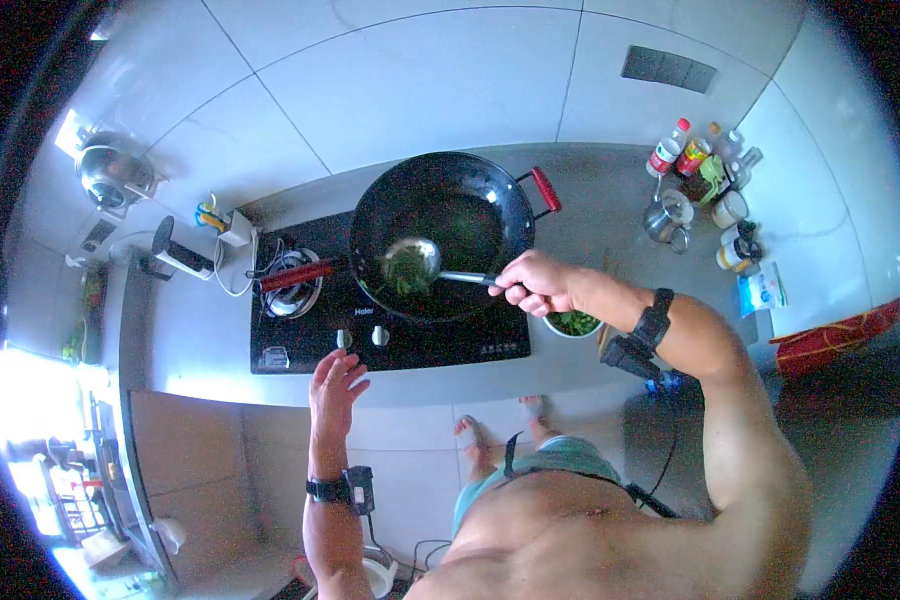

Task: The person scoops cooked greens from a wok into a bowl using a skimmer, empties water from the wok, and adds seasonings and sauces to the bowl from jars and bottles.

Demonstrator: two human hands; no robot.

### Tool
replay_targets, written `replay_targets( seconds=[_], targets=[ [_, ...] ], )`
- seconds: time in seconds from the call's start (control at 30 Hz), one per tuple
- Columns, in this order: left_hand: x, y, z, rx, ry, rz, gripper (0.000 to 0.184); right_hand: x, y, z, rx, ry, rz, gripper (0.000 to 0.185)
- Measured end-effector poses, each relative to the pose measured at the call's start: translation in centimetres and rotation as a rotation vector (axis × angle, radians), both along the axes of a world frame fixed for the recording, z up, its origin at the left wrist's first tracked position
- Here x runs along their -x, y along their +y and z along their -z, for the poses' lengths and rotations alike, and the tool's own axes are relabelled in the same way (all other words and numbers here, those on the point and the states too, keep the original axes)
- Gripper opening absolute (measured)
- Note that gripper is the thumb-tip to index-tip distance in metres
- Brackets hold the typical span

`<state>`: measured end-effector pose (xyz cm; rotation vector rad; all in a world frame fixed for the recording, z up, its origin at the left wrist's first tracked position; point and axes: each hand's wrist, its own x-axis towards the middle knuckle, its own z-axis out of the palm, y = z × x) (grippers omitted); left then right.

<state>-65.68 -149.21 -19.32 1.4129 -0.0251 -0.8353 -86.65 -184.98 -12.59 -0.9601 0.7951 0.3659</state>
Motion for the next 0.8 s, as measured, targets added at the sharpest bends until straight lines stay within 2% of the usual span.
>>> replay_targets(
  seconds=[0.2, 0.23, 0.33, 0.37, 0.47, 0.6, 0.63, 0.67, 0.8],
  targets=[
    [-2.0, -3.1, -1.0, -0.016, -0.070, 0.022, 0.043, -2.6, -0.6, 0.2, 0.470, -0.087, 0.039, 0.013],
    [-2.2, -3.4, -1.1, -0.019, -0.070, 0.024, 0.044, -3.3, -1.6, 1.3, 0.547, -0.100, -0.003, 0.019],
    [-2.2, -4.4, -1.5, -0.031, -0.066, 0.027, 0.043, -4.7, -2.3, 3.4, 1.168, -0.128, -0.175, 0.026],
    [-2.1, -4.7, -1.6, -0.035, -0.062, 0.025, 0.041, -4.9, -2.3, 3.8, 1.303, -0.099, -0.208, 0.032],
    [-2.2, -5.1, -1.5, -0.036, -0.060, 0.026, 0.038, -4.9, -1.6, 5.0, 1.375, -0.101, -0.209, 0.030],
    [-2.1, -5.7, -1.5, -0.084, -0.089, 0.025, 0.036, -3.9, -0.1, 1.7, 1.066, -0.135, -0.356, 0.031],
    [-2.2, -5.8, -1.2, -0.080, -0.111, 0.046, 0.039, -3.7, 0.5, 1.7, 0.781, -0.034, -0.283, 0.026],
    [-2.4, -5.9, -0.4, -0.076, -0.134, 0.067, 0.043, -3.2, 1.1, 1.2, 0.621, -0.038, -0.220, 0.021],
    [-2.0, -7.2, 0.1, -0.124, -0.285, 0.094, 0.041, -1.4, 1.8, -0.5, 0.220, -0.042, -0.145, 0.020]
  ],
)
